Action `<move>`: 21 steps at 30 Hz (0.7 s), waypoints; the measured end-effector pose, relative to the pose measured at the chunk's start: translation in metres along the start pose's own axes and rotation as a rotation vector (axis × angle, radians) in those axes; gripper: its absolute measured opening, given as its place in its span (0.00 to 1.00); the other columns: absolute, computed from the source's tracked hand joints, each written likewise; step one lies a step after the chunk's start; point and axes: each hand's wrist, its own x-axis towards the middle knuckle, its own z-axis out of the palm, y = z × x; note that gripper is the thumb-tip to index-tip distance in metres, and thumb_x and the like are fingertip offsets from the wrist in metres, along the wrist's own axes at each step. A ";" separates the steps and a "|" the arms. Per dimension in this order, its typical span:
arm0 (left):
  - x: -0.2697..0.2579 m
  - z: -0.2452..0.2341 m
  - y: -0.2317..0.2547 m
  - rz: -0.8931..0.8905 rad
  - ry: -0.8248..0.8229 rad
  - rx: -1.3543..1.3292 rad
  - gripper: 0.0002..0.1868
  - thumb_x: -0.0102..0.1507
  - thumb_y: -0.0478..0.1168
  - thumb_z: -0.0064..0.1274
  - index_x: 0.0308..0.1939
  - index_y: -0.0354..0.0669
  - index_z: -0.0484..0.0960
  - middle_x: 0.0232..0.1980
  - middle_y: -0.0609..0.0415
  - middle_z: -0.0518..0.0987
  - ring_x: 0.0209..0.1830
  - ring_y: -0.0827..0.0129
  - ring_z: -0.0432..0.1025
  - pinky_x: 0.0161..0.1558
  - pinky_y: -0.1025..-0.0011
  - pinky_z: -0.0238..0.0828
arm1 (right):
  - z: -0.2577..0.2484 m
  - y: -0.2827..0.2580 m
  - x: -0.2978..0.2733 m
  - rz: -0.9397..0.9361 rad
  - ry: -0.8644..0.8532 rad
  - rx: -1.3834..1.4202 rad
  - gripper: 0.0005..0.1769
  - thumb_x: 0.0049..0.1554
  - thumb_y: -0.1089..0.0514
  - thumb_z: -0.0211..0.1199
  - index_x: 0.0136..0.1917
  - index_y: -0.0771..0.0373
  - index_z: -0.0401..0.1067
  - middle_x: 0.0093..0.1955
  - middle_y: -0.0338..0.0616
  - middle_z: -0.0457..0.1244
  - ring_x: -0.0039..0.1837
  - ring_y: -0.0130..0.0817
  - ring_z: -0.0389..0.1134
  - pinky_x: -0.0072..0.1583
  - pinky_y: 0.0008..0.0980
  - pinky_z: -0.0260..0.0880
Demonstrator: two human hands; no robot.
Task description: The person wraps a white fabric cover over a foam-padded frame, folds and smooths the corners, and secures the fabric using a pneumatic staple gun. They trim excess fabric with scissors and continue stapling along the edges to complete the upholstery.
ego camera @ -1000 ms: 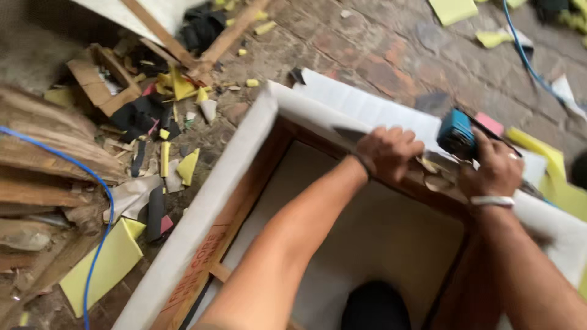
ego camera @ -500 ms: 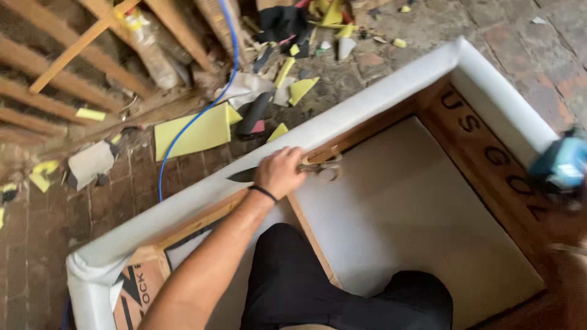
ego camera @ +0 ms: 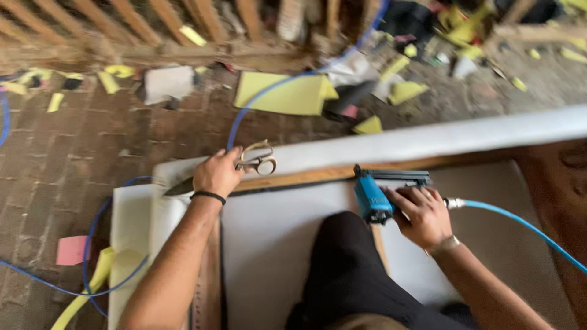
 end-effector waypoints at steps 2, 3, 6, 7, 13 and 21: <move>-0.002 -0.003 -0.044 -0.110 -0.067 0.006 0.38 0.51 0.65 0.66 0.62 0.59 0.78 0.51 0.49 0.82 0.50 0.50 0.77 0.45 0.51 0.74 | 0.008 -0.033 0.022 -0.026 -0.047 -0.012 0.35 0.44 0.57 0.71 0.66 0.44 0.74 0.53 0.36 0.69 0.56 0.39 0.70 0.58 0.45 0.65; -0.007 0.000 -0.062 -0.166 -0.106 0.007 0.40 0.49 0.66 0.67 0.62 0.60 0.78 0.51 0.49 0.82 0.51 0.51 0.77 0.46 0.51 0.74 | 0.015 -0.049 0.032 -0.051 -0.022 -0.025 0.35 0.44 0.57 0.71 0.66 0.44 0.74 0.53 0.36 0.69 0.55 0.38 0.69 0.59 0.46 0.65; -0.014 0.021 -0.095 -0.066 -0.082 -0.114 0.39 0.49 0.59 0.69 0.62 0.55 0.79 0.52 0.49 0.83 0.52 0.51 0.78 0.51 0.54 0.75 | 0.024 -0.089 0.059 -0.109 0.019 -0.055 0.34 0.45 0.57 0.71 0.66 0.44 0.74 0.54 0.35 0.69 0.55 0.38 0.69 0.62 0.46 0.66; -0.017 0.028 -0.100 -0.027 -0.045 -0.118 0.36 0.49 0.53 0.70 0.60 0.52 0.80 0.53 0.49 0.83 0.53 0.50 0.77 0.51 0.54 0.75 | 0.026 -0.104 0.067 -0.113 0.027 -0.061 0.34 0.46 0.57 0.71 0.67 0.43 0.74 0.54 0.36 0.69 0.56 0.39 0.69 0.61 0.45 0.66; -0.001 0.042 -0.093 -0.043 -0.077 -0.013 0.23 0.57 0.51 0.68 0.53 0.49 0.82 0.54 0.46 0.81 0.53 0.48 0.78 0.52 0.52 0.75 | 0.033 -0.152 0.094 -0.169 0.068 -0.014 0.34 0.47 0.57 0.71 0.68 0.45 0.74 0.56 0.38 0.69 0.56 0.42 0.70 0.59 0.45 0.68; 0.005 0.021 -0.087 -0.034 -0.175 -0.039 0.39 0.44 0.58 0.76 0.53 0.47 0.81 0.51 0.46 0.82 0.53 0.52 0.77 0.53 0.55 0.74 | 0.084 -0.146 0.089 -0.118 -0.363 0.221 0.32 0.47 0.48 0.72 0.65 0.53 0.74 0.59 0.42 0.69 0.58 0.48 0.72 0.59 0.45 0.73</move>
